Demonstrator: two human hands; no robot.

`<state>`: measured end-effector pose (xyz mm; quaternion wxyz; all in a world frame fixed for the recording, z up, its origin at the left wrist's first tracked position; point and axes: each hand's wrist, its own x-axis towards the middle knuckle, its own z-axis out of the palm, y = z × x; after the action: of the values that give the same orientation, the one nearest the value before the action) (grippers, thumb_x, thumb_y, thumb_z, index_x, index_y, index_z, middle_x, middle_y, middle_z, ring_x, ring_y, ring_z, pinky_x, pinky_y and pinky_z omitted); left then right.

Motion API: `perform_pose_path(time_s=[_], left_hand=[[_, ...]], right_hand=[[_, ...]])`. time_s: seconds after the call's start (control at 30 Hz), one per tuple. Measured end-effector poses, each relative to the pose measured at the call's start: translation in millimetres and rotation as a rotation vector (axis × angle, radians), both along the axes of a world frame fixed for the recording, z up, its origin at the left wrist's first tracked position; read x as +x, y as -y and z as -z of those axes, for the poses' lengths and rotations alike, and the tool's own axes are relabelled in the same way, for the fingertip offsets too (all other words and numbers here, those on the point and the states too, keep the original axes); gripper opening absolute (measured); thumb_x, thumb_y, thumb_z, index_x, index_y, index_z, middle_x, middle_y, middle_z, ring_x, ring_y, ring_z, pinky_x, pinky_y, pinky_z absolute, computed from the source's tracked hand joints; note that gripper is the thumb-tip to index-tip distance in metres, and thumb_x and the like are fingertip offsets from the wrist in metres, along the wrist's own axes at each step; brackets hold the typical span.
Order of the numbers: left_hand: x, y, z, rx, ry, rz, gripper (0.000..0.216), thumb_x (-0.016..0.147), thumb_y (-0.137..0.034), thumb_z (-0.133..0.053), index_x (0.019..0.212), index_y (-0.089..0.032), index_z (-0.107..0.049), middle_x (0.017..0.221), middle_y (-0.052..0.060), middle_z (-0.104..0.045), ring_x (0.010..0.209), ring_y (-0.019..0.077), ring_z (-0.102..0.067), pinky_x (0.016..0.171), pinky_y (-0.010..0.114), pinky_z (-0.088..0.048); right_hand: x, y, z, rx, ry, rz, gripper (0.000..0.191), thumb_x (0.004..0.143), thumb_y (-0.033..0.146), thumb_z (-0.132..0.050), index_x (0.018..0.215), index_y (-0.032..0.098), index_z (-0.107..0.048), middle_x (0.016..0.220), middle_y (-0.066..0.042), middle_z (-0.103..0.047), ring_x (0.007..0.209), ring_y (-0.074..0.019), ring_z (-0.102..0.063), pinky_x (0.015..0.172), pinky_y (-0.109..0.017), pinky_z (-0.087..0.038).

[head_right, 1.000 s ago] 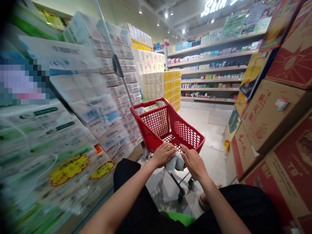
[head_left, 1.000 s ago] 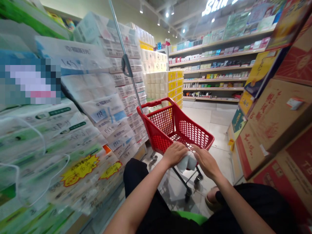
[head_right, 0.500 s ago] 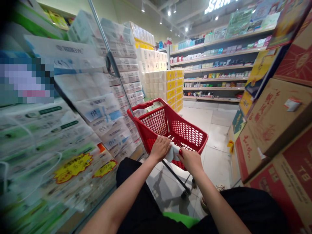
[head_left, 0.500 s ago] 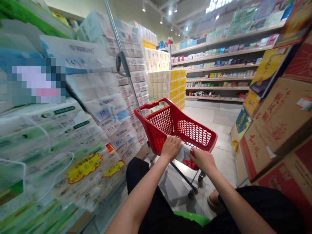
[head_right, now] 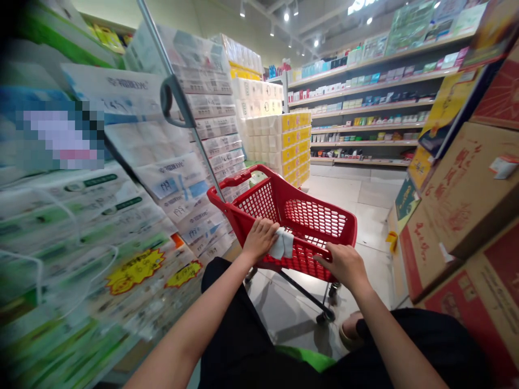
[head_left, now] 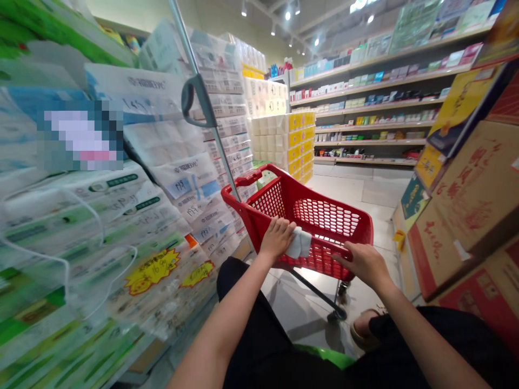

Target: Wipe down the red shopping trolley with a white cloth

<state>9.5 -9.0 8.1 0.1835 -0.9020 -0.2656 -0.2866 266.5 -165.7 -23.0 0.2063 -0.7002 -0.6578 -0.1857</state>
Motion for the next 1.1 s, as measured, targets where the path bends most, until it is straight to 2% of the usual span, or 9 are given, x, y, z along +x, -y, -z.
perform_pose_path(time_s=[0.13,0.23,0.37,0.43,0.6,0.73,0.83,0.97,1.1], left_hand=[[18,16,4.4,-0.024,0.044,-0.061,0.03,0.095,-0.037,-0.043,0.117,-0.019,-0.052,0.108,0.009,-0.054,0.113,0.0261,-0.045,0.112,0.055,-0.024],[45,38,13.3,-0.039,0.051,-0.023,0.031,0.095,-0.04,-0.043,0.115,-0.019,-0.053,0.106,0.009,-0.054,0.11,0.026,-0.045,0.11,0.055,-0.025],[81,71,24.4,-0.068,0.054,0.057,0.036,0.095,-0.046,-0.042,0.116,-0.02,-0.053,0.106,0.009,-0.054,0.107,0.0253,-0.046,0.108,0.053,-0.027],[89,79,25.0,-0.068,0.044,0.077,0.036,0.095,-0.045,-0.04,0.117,-0.02,-0.053,0.107,0.008,-0.054,0.106,0.025,-0.046,0.107,0.051,-0.028],[64,53,7.4,-0.01,-0.126,0.214,0.035,0.097,-0.042,-0.039,0.127,-0.025,-0.048,0.105,0.004,-0.056,0.099,0.0203,-0.05,0.098,0.039,-0.034],[28,13,-10.6,-0.021,-0.178,0.168,0.035,0.096,-0.043,-0.044,0.124,-0.024,-0.05,0.104,0.004,-0.056,0.096,0.0191,-0.05,0.095,0.035,-0.035],[13,-3,-16.0,-0.039,-0.191,0.157,0.034,0.094,-0.044,-0.047,0.121,-0.023,-0.052,0.105,0.004,-0.057,0.097,0.0192,-0.051,0.096,0.036,-0.034],[20,2,-11.7,-0.067,-0.142,0.142,0.036,0.09,-0.048,-0.054,0.116,-0.023,-0.056,0.106,0.004,-0.06,0.1,0.0208,-0.051,0.1,0.04,-0.031],[47,24,-7.4,-0.113,-0.151,0.203,0.039,0.088,-0.053,-0.055,0.111,-0.022,-0.059,0.102,0.005,-0.064,0.098,0.0211,-0.055,0.096,0.04,-0.036]], right_hand=[[-4,0,1.5,0.01,-0.004,0.019,0.042,0.089,0.06,-0.042,0.075,0.022,-0.054,0.067,-0.003,-0.061,0.062,-0.0173,-0.053,0.062,-0.029,-0.028],[-10,0,1.8,0.015,-0.007,0.032,0.033,0.088,0.052,-0.045,0.079,0.022,-0.056,0.068,-0.004,-0.063,0.063,-0.018,-0.054,0.062,-0.03,-0.029],[-17,0,0.1,-0.01,0.001,0.011,0.012,0.083,0.029,-0.048,0.085,0.021,-0.058,0.075,-0.005,-0.066,0.07,-0.0186,-0.057,0.066,-0.031,-0.031],[-18,2,-1.3,-0.014,0.002,-0.001,0.012,0.082,0.02,-0.046,0.085,0.021,-0.057,0.077,-0.005,-0.066,0.072,-0.0184,-0.058,0.068,-0.031,-0.031],[-11,4,-1.5,-0.005,0.013,-0.036,0.005,0.082,0.024,-0.05,0.081,0.021,-0.054,0.075,-0.004,-0.064,0.072,-0.0194,-0.057,0.067,-0.031,-0.031],[-6,1,0.1,0.018,-0.007,-0.087,0.03,0.085,0.051,-0.052,0.08,0.022,-0.05,0.075,-0.004,-0.062,0.072,-0.0198,-0.056,0.064,-0.03,-0.031],[-8,0,-3.1,0.01,-0.043,-0.117,0.038,0.086,0.059,-0.049,0.077,0.022,-0.049,0.073,-0.003,-0.061,0.07,-0.0191,-0.056,0.064,-0.029,-0.031],[-18,1,-12.3,-0.024,-0.148,-0.13,0.037,0.092,0.054,-0.041,0.077,0.021,-0.051,0.071,-0.002,-0.062,0.069,-0.0173,-0.057,0.068,-0.03,-0.033],[-23,1,-16.3,-0.014,-0.276,-0.167,0.036,0.096,0.047,-0.031,0.094,0.023,-0.058,0.087,-0.002,-0.068,0.08,-0.0181,-0.061,0.075,-0.032,-0.036]])
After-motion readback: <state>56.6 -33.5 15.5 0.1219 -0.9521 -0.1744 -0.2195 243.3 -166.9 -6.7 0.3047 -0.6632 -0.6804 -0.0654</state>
